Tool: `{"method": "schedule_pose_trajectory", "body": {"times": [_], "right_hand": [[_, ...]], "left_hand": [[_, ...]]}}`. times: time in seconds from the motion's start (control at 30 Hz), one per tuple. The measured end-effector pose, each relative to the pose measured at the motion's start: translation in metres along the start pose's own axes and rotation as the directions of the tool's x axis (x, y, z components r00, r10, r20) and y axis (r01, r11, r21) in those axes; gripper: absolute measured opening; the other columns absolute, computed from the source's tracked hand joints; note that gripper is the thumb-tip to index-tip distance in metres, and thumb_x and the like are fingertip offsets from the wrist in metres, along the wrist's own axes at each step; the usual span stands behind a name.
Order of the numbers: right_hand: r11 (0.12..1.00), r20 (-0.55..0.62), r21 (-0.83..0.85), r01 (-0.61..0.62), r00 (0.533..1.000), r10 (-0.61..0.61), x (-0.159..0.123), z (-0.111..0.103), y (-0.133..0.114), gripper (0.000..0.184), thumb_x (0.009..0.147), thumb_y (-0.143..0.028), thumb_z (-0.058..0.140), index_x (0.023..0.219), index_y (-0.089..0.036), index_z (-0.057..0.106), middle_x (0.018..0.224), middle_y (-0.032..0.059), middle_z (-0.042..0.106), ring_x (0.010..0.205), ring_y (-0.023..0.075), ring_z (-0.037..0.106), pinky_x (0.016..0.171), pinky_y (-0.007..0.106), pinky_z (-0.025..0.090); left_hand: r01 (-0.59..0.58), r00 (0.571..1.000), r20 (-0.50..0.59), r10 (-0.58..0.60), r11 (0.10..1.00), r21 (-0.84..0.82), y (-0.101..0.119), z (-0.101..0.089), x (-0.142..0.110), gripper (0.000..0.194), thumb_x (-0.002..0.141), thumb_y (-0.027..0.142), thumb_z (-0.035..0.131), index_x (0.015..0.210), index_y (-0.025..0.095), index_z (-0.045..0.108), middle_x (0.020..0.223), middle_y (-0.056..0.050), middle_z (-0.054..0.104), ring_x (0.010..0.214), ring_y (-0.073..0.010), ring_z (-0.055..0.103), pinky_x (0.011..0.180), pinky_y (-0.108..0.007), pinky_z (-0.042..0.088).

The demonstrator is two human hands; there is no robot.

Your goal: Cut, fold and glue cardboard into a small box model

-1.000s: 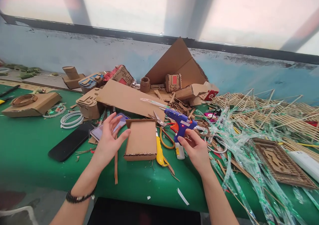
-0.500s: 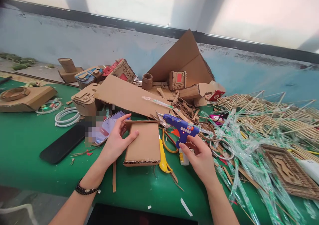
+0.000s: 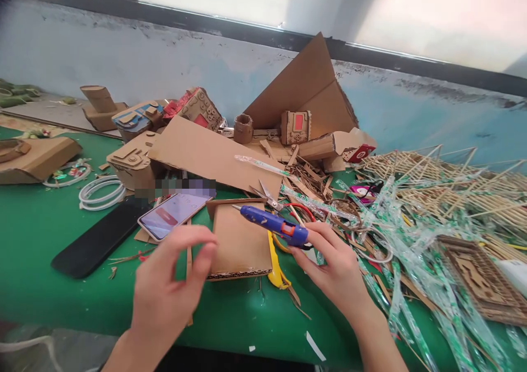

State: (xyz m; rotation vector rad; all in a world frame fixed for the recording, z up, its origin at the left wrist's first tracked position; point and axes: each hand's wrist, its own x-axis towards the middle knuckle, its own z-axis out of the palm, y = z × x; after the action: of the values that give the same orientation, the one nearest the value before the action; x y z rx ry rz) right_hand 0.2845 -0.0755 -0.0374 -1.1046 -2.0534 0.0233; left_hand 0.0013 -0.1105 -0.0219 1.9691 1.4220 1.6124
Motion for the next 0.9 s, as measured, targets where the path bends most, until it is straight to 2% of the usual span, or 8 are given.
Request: {"method": "schedule_pose_trajectory", "body": {"times": [0.07, 0.17, 0.27, 0.4, 0.5, 0.6, 0.8, 0.9], "right_hand": [[0.999, 0.031, -0.006, 0.047, 0.998, -0.046, 0.004, 0.000, -0.004, 0.022, 0.098, -0.017, 0.072, 0.118, -0.026, 0.074, 0.110, 0.0068, 0.074, 0.093, 0.0208, 0.076, 0.082, 0.029, 0.064], [0.996, 0.061, -0.023, 0.087, 0.994, -0.085, 0.006, -0.001, -0.004, 0.029, 0.098, -0.016, 0.071, 0.125, -0.026, 0.072, 0.111, 0.0075, 0.073, 0.095, 0.0208, 0.076, 0.085, 0.029, 0.063], [0.994, 0.059, -0.072, 0.087, 0.995, -0.083, 0.003, -0.005, 0.002, 0.030, 0.099, -0.017, 0.071, 0.127, -0.026, 0.071, 0.113, 0.0080, 0.072, 0.097, 0.0211, 0.076, 0.086, 0.030, 0.063], [0.989, 0.001, -0.142, 0.049, 0.999, -0.049, -0.005, -0.012, 0.011, 0.031, 0.097, -0.016, 0.074, 0.125, -0.028, 0.071, 0.113, 0.0073, 0.071, 0.094, 0.0214, 0.075, 0.083, 0.031, 0.063], [0.986, -0.035, -0.161, 0.036, 0.998, -0.042, -0.009, -0.014, 0.012, 0.031, 0.095, -0.017, 0.076, 0.124, -0.027, 0.070, 0.112, 0.0073, 0.071, 0.091, 0.0211, 0.074, 0.081, 0.031, 0.063], [0.989, -0.060, -0.144, 0.022, 0.998, -0.031, -0.009, -0.015, 0.013, 0.030, 0.096, -0.018, 0.075, 0.125, -0.028, 0.071, 0.111, 0.0077, 0.071, 0.091, 0.0216, 0.074, 0.081, 0.032, 0.063], [0.993, -0.113, -0.115, 0.006, 0.993, -0.019, -0.012, -0.013, 0.017, 0.031, 0.096, -0.019, 0.074, 0.125, -0.028, 0.073, 0.108, 0.0076, 0.072, 0.092, 0.0228, 0.074, 0.079, 0.033, 0.063], [0.992, -0.117, -0.125, 0.004, 0.993, -0.019, -0.013, -0.012, 0.019, 0.033, 0.096, -0.018, 0.074, 0.128, -0.028, 0.071, 0.110, 0.0077, 0.072, 0.093, 0.0221, 0.074, 0.080, 0.033, 0.064]], "left_hand": [[-0.123, 0.976, 0.173, 0.135, 0.989, -0.078, 0.021, 0.005, -0.008, 0.017, 0.100, 0.010, 0.064, 0.109, 0.024, 0.066, 0.094, 0.000, 0.076, 0.086, -0.0149, 0.072, 0.081, -0.025, 0.060], [-0.242, 0.922, 0.284, 0.263, 0.964, -0.108, 0.041, 0.022, -0.016, 0.019, 0.098, 0.007, 0.060, 0.113, 0.018, 0.068, 0.096, -0.005, 0.079, 0.085, -0.0183, 0.073, 0.079, -0.029, 0.061], [-0.362, 0.887, 0.264, 0.378, 0.926, -0.110, 0.052, 0.038, -0.015, 0.018, 0.099, 0.007, 0.056, 0.107, 0.017, 0.069, 0.088, -0.003, 0.077, 0.075, -0.0161, 0.069, 0.074, -0.028, 0.059], [-0.435, 0.842, 0.318, 0.435, 0.897, -0.073, 0.063, 0.049, -0.001, 0.025, 0.106, 0.011, 0.047, 0.098, 0.018, 0.070, 0.080, -0.001, 0.070, 0.064, -0.0142, 0.059, 0.062, -0.026, 0.051], [-0.485, 0.813, 0.351, 0.464, 0.874, -0.033, 0.068, 0.058, 0.005, 0.026, 0.106, 0.011, 0.045, 0.095, 0.017, 0.069, 0.082, -0.003, 0.067, 0.067, -0.0159, 0.060, 0.059, -0.029, 0.049], [-0.499, 0.795, 0.394, 0.462, 0.866, -0.008, 0.069, 0.068, 0.004, 0.023, 0.107, 0.011, 0.046, 0.102, 0.015, 0.069, 0.093, -0.005, 0.070, 0.077, -0.0179, 0.065, 0.070, -0.030, 0.055], [-0.395, 0.854, 0.382, 0.354, 0.918, 0.033, 0.066, 0.081, -0.003, 0.022, 0.101, 0.006, 0.053, 0.118, 0.012, 0.066, 0.097, -0.007, 0.074, 0.093, -0.0230, 0.070, 0.089, -0.038, 0.063], [-0.202, 0.907, 0.351, 0.233, 0.972, -0.121, 0.069, 0.085, -0.019, 0.028, 0.100, 0.008, 0.055, 0.126, 0.014, 0.062, 0.116, -0.013, 0.076, 0.109, -0.0267, 0.072, 0.103, -0.045, 0.064]]}}
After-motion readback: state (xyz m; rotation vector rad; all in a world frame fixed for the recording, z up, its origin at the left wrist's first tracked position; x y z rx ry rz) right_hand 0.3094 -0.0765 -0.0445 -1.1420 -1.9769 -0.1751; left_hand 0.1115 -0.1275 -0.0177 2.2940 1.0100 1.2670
